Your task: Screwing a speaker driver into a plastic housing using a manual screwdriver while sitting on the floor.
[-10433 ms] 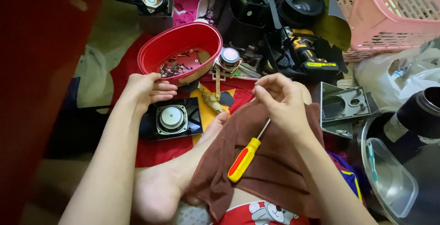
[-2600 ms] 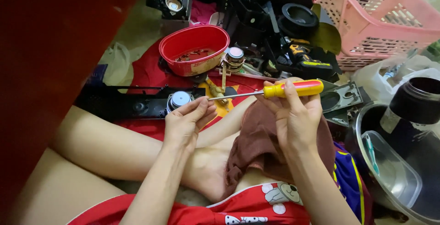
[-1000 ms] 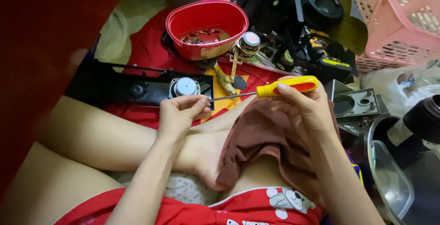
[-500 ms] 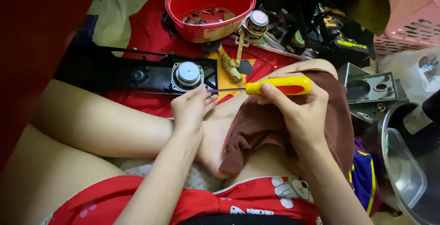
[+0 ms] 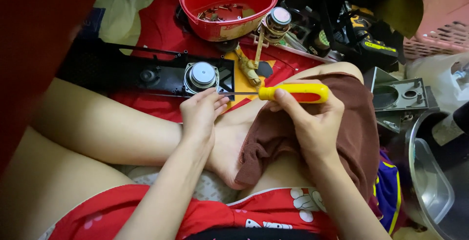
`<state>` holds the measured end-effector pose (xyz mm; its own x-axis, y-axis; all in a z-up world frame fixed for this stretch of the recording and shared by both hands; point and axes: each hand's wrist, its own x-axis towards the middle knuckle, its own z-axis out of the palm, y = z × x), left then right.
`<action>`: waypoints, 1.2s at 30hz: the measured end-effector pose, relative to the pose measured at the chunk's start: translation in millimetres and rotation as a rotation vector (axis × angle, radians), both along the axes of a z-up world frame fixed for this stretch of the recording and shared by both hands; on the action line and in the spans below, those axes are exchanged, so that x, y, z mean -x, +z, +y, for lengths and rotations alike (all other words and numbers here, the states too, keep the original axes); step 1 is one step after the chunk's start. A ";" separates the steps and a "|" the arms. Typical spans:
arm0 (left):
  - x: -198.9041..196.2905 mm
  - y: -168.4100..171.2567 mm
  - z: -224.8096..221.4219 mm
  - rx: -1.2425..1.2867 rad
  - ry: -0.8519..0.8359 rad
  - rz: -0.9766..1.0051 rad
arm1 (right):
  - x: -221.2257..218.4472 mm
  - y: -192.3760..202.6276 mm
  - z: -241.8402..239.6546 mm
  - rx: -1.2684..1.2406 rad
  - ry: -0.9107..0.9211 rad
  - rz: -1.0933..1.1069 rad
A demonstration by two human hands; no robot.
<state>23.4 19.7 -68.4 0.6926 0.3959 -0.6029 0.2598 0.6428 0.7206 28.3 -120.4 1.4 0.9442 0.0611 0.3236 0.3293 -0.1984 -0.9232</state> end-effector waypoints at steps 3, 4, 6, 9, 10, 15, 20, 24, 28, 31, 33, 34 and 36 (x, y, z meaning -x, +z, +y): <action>2.1 3.9 1.4 -0.003 -0.011 -0.007 | 0.6 3.2 -2.6 -0.026 -0.049 0.043; 2.6 3.0 0.4 -0.002 -0.012 -0.006 | 0.9 3.0 -3.1 -0.025 -0.049 0.043; 3.3 1.8 -1.0 -0.056 -0.039 -0.023 | 0.9 2.8 -3.4 -0.026 -0.057 0.026; 1.8 -0.6 -0.3 -0.079 -0.061 -0.013 | 2.5 4.9 -2.3 -0.033 -0.045 0.030; 1.9 -0.1 0.2 -0.079 -0.061 -0.015 | 2.3 4.9 -2.4 -0.034 -0.044 0.029; 5.1 12.5 0.8 -0.091 -0.069 0.039 | 4.1 7.1 -1.4 -0.083 -0.057 0.023; 22.0 8.2 32.7 -0.945 -0.374 0.281 | 1.2 2.9 0.0 -0.059 -0.056 0.012; 34.1 9.3 63.2 -1.466 -0.369 0.281 | -4.5 -0.4 12.8 -0.066 -0.015 0.009; 24.1 25.3 58.5 -1.312 -0.528 0.376 | -14.2 -12.6 23.0 -0.105 0.017 0.032; 17.6 10.0 58.6 -1.380 -0.628 0.447 | -21.0 -20.3 27.0 -0.135 0.045 0.079; 16.1 8.0 59.4 -1.407 -0.653 0.457 | -23.5 -23.1 27.2 -0.123 0.045 0.103; 16.4 8.0 59.6 -1.407 -0.653 0.459 | -23.4 -23.4 28.1 -0.123 0.046 0.105; 16.6 7.2 59.5 -1.415 -0.655 0.447 | -23.4 -24.3 29.3 -0.112 0.053 0.108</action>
